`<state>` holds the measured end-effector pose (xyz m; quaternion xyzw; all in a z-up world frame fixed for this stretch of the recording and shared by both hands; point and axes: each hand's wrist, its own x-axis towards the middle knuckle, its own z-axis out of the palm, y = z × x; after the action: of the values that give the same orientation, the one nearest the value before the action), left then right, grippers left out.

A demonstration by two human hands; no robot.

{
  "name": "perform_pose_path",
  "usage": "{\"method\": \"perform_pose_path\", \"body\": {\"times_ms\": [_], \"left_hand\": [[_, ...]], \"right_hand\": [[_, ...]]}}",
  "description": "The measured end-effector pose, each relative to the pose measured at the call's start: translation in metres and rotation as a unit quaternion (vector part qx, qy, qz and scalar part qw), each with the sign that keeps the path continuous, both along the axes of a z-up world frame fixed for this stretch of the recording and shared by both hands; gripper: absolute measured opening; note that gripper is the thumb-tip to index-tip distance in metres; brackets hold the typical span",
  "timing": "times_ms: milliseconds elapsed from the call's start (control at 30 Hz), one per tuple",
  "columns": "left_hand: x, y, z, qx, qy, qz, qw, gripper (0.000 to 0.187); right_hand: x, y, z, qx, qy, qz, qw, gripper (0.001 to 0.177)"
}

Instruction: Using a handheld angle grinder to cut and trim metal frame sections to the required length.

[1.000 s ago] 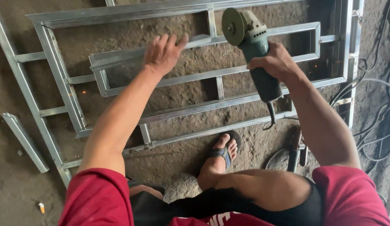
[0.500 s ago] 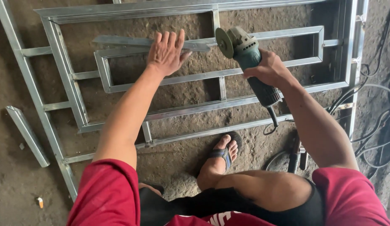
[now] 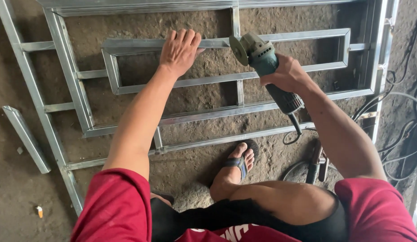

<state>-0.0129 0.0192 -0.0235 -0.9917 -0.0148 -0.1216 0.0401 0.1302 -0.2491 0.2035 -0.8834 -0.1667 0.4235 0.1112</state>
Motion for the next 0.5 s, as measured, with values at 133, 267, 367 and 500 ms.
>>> {"method": "perform_pose_path", "body": {"times_ms": [133, 267, 367, 500], "left_hand": [[-0.001, 0.001, -0.002, 0.015, -0.014, -0.007, 1.000, 0.045], [0.002, 0.001, -0.006, 0.000, -0.008, -0.005, 1.000, 0.047], [0.004, 0.001, -0.008, 0.007, 0.006, 0.002, 1.000, 0.046], [0.005, 0.002, -0.009, 0.003, 0.011, 0.004, 1.000, 0.049]], "right_hand": [[-0.001, 0.003, -0.002, -0.016, -0.016, 0.020, 1.000, 0.055], [0.005, 0.004, -0.009, -0.032, -0.022, 0.037, 0.999, 0.054], [0.007, 0.008, -0.012, -0.032, -0.035, 0.048, 0.998, 0.052], [0.016, 0.008, -0.023, -0.041, -0.036, 0.062, 0.997, 0.059]]}}
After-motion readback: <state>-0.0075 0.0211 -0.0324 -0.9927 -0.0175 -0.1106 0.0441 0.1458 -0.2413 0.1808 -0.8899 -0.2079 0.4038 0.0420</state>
